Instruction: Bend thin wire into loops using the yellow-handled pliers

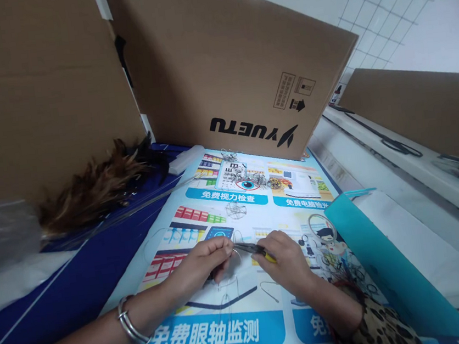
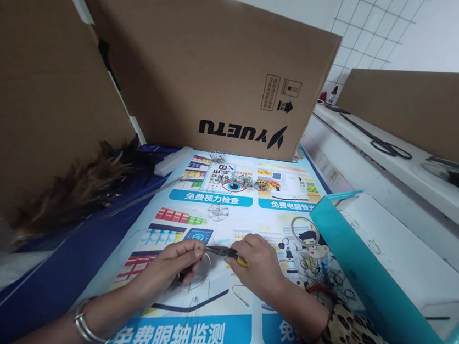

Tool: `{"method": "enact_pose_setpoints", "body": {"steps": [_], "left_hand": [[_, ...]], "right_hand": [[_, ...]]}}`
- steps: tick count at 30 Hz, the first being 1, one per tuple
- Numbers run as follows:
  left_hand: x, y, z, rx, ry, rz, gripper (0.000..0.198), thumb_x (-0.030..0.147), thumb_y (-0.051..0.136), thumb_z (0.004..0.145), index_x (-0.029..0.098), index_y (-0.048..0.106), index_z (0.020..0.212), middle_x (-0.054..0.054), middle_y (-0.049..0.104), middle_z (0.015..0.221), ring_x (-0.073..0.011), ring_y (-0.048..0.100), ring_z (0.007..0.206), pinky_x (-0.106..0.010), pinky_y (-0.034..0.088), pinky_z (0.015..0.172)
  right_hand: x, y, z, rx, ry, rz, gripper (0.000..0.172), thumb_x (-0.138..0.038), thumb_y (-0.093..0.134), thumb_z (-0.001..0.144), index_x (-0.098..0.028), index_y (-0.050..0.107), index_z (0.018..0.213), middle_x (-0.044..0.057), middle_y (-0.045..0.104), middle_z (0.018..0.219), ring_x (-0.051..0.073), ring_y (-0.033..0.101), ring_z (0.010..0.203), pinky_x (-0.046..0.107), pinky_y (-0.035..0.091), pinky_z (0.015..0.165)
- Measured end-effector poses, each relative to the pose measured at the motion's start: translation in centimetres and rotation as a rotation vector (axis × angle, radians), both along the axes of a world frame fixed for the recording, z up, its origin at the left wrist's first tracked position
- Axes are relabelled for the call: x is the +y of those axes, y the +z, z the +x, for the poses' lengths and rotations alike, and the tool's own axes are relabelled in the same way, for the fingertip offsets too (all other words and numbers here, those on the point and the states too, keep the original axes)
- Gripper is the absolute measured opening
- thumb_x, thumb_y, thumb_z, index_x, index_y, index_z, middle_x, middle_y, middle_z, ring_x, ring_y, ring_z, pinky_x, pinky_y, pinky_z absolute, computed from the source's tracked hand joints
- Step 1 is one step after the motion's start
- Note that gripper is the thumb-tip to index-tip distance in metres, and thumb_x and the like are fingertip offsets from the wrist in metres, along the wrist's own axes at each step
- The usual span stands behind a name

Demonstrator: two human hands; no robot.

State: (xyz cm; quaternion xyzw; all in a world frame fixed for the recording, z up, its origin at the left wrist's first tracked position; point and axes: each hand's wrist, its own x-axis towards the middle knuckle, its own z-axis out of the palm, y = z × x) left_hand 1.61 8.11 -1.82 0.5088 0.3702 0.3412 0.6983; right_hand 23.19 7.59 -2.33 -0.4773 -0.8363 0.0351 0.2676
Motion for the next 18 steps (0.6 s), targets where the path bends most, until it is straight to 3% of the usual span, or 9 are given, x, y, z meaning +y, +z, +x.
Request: {"method": "enact_pose_setpoints", "body": {"steps": [11,18], "left_hand": [[0.1,-0.4,-0.3,-0.008,0.024,0.018,0.025,0.038,0.048,0.084,0.016,0.049,0.072,0.005,0.044,0.052,-0.0065,0.038,0.042,-0.021,0.024,0.044],[0.2,-0.5,0.0,0.067,-0.001,0.031,0.025,0.038,0.049,0.083,0.016,0.049,0.071,0.005,0.044,0.051,-0.0064,0.038,0.041,-0.019,0.025,0.041]], "right_hand": [[0.6,0.6,0.5,0.14,-0.018,0.043,0.015,-0.028,0.058,0.079,-0.02,0.059,0.092,0.006,0.059,0.085,0.02,0.054,0.084,0.035,0.045,0.077],[0.6,0.5,0.5,0.092,0.024,0.007,0.014,-0.029,0.058,0.08,-0.02,0.061,0.09,0.006,0.061,0.083,0.019,0.055,0.081,0.032,0.045,0.074]]}}
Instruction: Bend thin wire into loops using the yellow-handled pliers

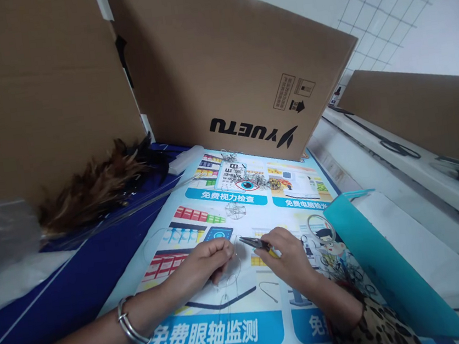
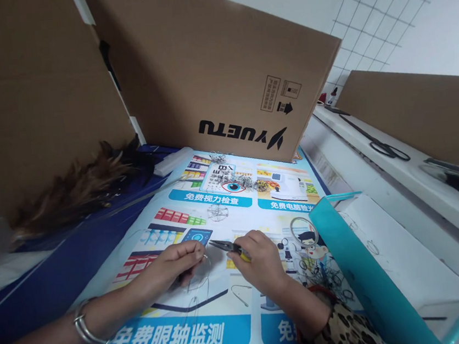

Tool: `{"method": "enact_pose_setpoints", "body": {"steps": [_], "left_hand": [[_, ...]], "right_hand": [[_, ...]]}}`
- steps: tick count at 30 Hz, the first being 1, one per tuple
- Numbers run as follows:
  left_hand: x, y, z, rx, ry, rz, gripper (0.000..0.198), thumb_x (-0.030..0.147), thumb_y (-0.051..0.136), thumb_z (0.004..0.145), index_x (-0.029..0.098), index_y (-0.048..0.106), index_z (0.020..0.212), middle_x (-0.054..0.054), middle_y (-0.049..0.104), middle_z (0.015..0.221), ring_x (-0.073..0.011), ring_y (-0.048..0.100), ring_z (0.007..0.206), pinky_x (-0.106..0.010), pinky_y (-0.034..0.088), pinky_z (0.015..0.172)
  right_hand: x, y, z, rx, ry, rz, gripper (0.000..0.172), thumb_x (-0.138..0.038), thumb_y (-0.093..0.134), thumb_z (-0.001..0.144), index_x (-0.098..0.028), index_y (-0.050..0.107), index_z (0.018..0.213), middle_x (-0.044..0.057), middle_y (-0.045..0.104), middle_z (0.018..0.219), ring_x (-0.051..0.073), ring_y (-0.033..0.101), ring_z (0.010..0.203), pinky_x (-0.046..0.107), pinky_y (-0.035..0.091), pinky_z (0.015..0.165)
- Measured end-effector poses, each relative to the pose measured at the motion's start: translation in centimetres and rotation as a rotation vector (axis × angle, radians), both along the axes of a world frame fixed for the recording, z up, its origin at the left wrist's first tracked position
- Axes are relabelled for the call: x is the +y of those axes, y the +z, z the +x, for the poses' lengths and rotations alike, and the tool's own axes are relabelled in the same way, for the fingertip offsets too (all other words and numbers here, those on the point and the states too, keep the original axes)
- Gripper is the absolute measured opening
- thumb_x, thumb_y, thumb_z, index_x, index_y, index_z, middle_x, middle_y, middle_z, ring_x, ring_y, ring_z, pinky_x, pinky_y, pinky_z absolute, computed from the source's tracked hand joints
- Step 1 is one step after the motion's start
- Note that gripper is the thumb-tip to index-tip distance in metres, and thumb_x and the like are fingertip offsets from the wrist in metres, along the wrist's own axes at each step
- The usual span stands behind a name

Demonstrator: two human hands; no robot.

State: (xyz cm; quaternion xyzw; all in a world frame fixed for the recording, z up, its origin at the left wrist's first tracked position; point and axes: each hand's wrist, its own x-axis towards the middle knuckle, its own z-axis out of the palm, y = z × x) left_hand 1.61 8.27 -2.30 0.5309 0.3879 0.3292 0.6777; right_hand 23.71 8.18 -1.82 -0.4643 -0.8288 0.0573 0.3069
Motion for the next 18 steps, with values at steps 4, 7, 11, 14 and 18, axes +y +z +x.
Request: {"method": "enact_pose_setpoints", "body": {"steps": [4,7,11,14,18], "left_hand": [[-0.1,0.5,0.1,0.052,0.051,-0.007,0.025,0.039,0.049,0.082,0.016,0.049,0.071,0.007,0.042,0.048,-0.0067,0.037,0.04,-0.019,0.024,0.04],[-0.2,0.5,0.1,0.077,0.066,0.023,0.027,0.04,0.047,0.083,0.016,0.048,0.071,0.007,0.042,0.046,-0.007,0.036,0.04,-0.019,0.023,0.041],[-0.1,0.4,0.1,0.104,0.093,0.052,0.03,0.042,0.043,0.086,0.017,0.049,0.071,0.007,0.042,0.043,-0.0074,0.033,0.04,-0.02,0.024,0.042],[-0.1,0.4,0.1,0.086,0.089,0.051,0.03,0.041,0.043,0.087,0.016,0.049,0.072,0.006,0.043,0.043,-0.0074,0.034,0.04,-0.02,0.025,0.042],[-0.1,0.5,0.0,0.031,0.043,0.028,0.026,0.039,0.045,0.087,0.016,0.05,0.074,0.007,0.042,0.044,-0.0071,0.035,0.04,-0.02,0.025,0.043]], "right_hand": [[-0.3,-0.2,0.0,-0.029,-0.033,-0.028,0.016,-0.031,0.058,0.08,-0.02,0.062,0.091,0.005,0.062,0.083,0.017,0.056,0.08,0.028,0.044,0.072],[-0.6,0.1,-0.4,-0.051,-0.048,-0.101,0.016,-0.032,0.058,0.08,-0.02,0.062,0.089,0.004,0.062,0.081,0.016,0.056,0.077,0.025,0.042,0.069],[-1.1,0.8,-0.9,-0.039,-0.047,-0.234,0.015,-0.033,0.059,0.08,-0.021,0.061,0.088,0.002,0.063,0.08,0.015,0.056,0.076,0.023,0.041,0.066],[-1.2,1.2,-1.1,-0.006,-0.019,-0.304,0.013,-0.032,0.058,0.08,-0.021,0.061,0.085,0.0,0.062,0.078,0.014,0.056,0.075,0.023,0.04,0.065],[-1.0,1.4,-1.1,0.027,0.088,-0.387,0.012,-0.032,0.058,0.081,-0.02,0.06,0.08,-0.001,0.059,0.073,0.012,0.054,0.069,0.021,0.039,0.062]]}}
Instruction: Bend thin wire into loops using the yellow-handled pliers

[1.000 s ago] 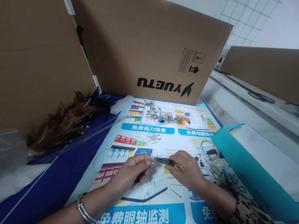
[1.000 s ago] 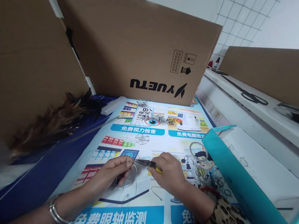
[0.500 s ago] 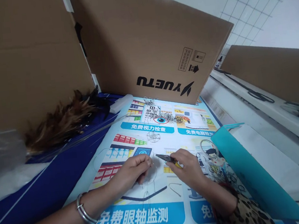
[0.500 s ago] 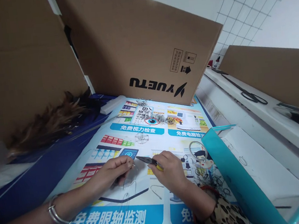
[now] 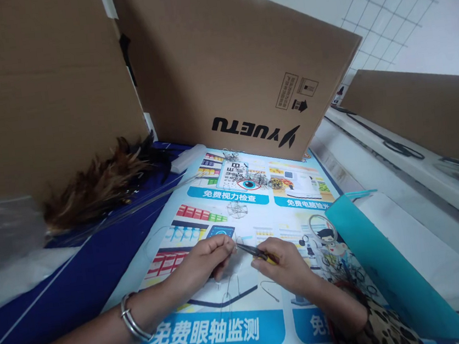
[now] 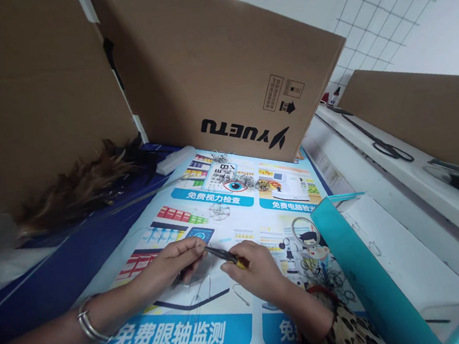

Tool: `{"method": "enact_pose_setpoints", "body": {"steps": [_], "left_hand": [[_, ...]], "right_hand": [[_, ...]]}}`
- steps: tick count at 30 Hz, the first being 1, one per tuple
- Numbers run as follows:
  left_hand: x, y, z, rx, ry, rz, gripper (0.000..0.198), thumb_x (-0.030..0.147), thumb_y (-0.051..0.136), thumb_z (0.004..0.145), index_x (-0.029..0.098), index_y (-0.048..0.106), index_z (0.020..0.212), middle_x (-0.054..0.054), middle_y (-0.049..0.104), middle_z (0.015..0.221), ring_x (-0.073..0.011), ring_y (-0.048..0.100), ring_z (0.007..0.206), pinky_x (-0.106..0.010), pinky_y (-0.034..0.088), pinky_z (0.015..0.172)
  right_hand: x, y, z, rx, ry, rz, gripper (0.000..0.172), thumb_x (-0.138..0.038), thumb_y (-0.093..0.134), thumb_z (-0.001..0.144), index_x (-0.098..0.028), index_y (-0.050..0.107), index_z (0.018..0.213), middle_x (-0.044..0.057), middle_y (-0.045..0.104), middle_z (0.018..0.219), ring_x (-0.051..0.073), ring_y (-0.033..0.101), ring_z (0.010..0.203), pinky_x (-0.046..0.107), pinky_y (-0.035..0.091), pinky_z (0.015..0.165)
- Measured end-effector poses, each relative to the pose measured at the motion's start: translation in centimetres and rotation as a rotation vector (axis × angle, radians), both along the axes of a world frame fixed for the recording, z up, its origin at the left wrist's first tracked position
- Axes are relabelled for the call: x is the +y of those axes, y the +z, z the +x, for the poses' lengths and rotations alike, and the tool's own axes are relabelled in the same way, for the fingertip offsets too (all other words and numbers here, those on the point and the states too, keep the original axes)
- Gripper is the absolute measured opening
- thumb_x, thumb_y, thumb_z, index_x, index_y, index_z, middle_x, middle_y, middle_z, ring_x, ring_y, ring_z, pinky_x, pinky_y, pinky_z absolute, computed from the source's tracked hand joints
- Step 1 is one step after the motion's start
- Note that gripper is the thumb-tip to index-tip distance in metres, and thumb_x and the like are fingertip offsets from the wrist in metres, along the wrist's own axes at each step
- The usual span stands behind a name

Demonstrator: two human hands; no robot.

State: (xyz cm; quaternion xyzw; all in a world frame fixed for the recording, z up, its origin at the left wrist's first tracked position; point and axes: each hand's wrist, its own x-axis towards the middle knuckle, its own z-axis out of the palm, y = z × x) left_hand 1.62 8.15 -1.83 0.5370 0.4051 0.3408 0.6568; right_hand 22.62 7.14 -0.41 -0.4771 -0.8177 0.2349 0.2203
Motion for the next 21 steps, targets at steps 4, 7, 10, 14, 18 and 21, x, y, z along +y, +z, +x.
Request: {"method": "enact_pose_setpoints", "body": {"steps": [4,7,10,14,18,21], "left_hand": [[0.0,0.1,-0.1,-0.082,-0.004,-0.022,0.025,0.036,0.046,0.086,0.016,0.048,0.071,0.006,0.043,0.049,-0.0059,0.036,0.041,-0.02,0.025,0.043],[0.0,0.1,-0.2,-0.12,0.016,-0.026,0.024,0.036,0.046,0.086,0.016,0.048,0.072,0.006,0.044,0.054,-0.0052,0.036,0.041,-0.02,0.025,0.043],[0.0,-0.1,-0.4,-0.093,0.033,-0.004,0.025,0.037,0.045,0.087,0.016,0.049,0.074,0.006,0.044,0.054,-0.0055,0.036,0.042,-0.02,0.025,0.044],[0.1,-0.2,-0.3,-0.001,0.07,0.055,0.025,0.037,0.043,0.087,0.017,0.048,0.073,0.007,0.041,0.051,-0.0063,0.036,0.043,-0.02,0.026,0.044],[0.0,-0.2,0.0,0.064,0.113,0.108,0.024,0.036,0.043,0.087,0.018,0.047,0.072,0.007,0.04,0.053,-0.0071,0.037,0.044,-0.019,0.028,0.044],[-0.2,-0.4,0.1,0.118,0.14,0.145,0.023,0.035,0.042,0.087,0.018,0.047,0.072,0.007,0.041,0.052,-0.008,0.039,0.045,-0.02,0.03,0.045]], "right_hand": [[0.1,-0.1,0.2,-0.011,0.026,0.036,0.012,-0.032,0.06,0.079,-0.02,0.06,0.079,0.0,0.057,0.071,0.013,0.053,0.07,0.022,0.039,0.062],[0.3,-0.4,0.4,-0.01,0.01,0.105,0.013,-0.031,0.061,0.078,-0.02,0.061,0.084,0.001,0.059,0.075,0.014,0.054,0.074,0.024,0.04,0.065],[0.4,-0.8,0.6,-0.026,-0.019,0.149,0.014,-0.031,0.061,0.078,-0.02,0.062,0.087,0.002,0.06,0.077,0.015,0.055,0.076,0.025,0.041,0.067],[0.5,-1.3,0.7,-0.082,-0.043,0.236,0.015,-0.031,0.06,0.078,-0.021,0.062,0.088,0.003,0.06,0.078,0.016,0.055,0.076,0.026,0.043,0.069],[0.2,-1.5,0.6,-0.148,-0.071,0.34,0.016,-0.031,0.06,0.078,-0.02,0.062,0.089,0.004,0.06,0.082,0.017,0.054,0.082,0.028,0.044,0.073],[0.0,-1.2,0.3,-0.2,-0.094,0.372,0.015,-0.03,0.058,0.079,-0.02,0.062,0.089,0.005,0.059,0.083,0.018,0.054,0.083,0.028,0.044,0.074]]}}
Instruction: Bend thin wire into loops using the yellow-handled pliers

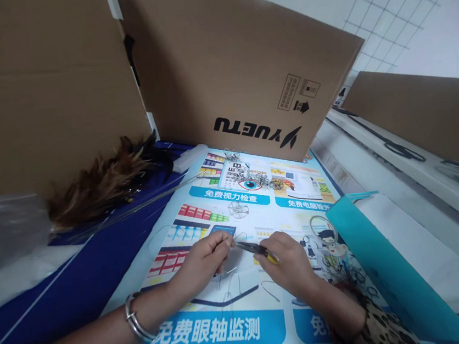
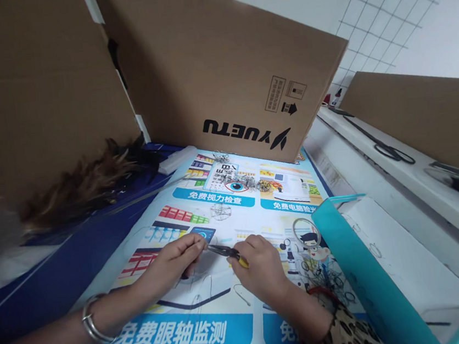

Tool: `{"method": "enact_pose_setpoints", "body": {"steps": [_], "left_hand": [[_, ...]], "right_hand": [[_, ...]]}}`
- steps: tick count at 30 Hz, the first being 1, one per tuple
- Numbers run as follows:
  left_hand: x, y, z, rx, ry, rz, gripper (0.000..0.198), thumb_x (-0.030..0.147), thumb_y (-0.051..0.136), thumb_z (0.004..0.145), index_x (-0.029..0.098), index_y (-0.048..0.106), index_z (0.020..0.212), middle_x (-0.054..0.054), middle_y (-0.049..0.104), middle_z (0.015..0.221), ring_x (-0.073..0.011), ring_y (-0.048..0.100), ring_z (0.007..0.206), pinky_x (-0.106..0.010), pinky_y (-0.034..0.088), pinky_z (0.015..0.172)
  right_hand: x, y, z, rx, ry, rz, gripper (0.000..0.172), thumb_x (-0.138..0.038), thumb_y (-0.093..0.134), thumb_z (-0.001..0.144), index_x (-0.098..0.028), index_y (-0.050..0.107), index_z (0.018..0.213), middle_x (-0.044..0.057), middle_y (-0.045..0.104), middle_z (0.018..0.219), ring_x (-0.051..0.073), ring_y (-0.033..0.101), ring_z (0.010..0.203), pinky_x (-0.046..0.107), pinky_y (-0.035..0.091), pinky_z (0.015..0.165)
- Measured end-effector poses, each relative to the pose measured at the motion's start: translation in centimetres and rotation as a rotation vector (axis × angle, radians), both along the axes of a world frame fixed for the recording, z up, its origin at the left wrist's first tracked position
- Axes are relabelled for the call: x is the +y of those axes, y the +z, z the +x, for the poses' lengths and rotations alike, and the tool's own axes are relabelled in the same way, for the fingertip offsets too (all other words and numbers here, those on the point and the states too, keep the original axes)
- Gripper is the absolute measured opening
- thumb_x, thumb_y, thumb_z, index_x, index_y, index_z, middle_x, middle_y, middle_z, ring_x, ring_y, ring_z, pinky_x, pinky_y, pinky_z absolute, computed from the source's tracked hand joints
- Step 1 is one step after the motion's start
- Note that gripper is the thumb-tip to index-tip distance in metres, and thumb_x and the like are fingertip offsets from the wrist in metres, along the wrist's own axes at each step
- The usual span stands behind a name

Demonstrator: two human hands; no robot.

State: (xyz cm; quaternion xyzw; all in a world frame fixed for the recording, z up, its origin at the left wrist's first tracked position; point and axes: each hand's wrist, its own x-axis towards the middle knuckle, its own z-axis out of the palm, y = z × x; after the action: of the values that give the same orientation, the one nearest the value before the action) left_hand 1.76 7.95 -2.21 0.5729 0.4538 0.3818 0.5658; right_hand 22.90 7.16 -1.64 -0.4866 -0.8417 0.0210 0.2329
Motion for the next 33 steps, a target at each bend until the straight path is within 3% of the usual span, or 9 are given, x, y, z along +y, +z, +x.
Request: {"method": "enact_pose_setpoints", "body": {"steps": [8,14,24,33], "left_hand": [[0.1,-0.8,0.0,0.052,0.096,0.06,0.02,0.033,0.041,0.085,0.019,0.049,0.073,0.006,0.045,0.053,-0.0096,0.041,0.046,-0.019,0.033,0.045],[0.1,-0.6,-0.2,0.073,0.162,0.063,0.019,0.033,0.042,0.083,0.02,0.05,0.073,0.006,0.044,0.05,-0.0107,0.04,0.044,-0.02,0.033,0.044],[-0.2,-0.2,0.3,-0.056,0.05,-0.008,0.021,0.035,0.043,0.084,0.018,0.047,0.072,0.006,0.045,0.056,-0.0085,0.041,0.045,-0.02,0.032,0.045],[-0.2,-0.2,0.3,-0.091,0.06,-0.019,0.021,0.035,0.043,0.084,0.018,0.049,0.074,0.006,0.045,0.058,-0.0074,0.042,0.045,-0.019,0.031,0.044]], "right_hand": [[0.2,0.6,-0.1,-0.063,-0.072,-0.011,0.016,-0.031,0.057,0.08,-0.021,0.062,0.09,0.005,0.059,0.083,0.019,0.054,0.084,0.03,0.043,0.076],[0.6,0.5,0.4,0.026,-0.092,0.024,0.015,-0.03,0.057,0.079,-0.019,0.06,0.089,0.006,0.059,0.083,0.019,0.053,0.081,0.03,0.044,0.074],[-0.1,0.6,-0.6,-0.016,-0.036,0.0,0.013,-0.027,0.055,0.081,-0.019,0.059,0.089,0.006,0.057,0.083,0.019,0.051,0.083,0.031,0.042,0.074],[-0.1,0.4,-0.4,-0.026,-0.069,0.011,0.014,-0.028,0.054,0.081,-0.018,0.059,0.091,0.007,0.057,0.084,0.02,0.05,0.083,0.032,0.042,0.074]]}}
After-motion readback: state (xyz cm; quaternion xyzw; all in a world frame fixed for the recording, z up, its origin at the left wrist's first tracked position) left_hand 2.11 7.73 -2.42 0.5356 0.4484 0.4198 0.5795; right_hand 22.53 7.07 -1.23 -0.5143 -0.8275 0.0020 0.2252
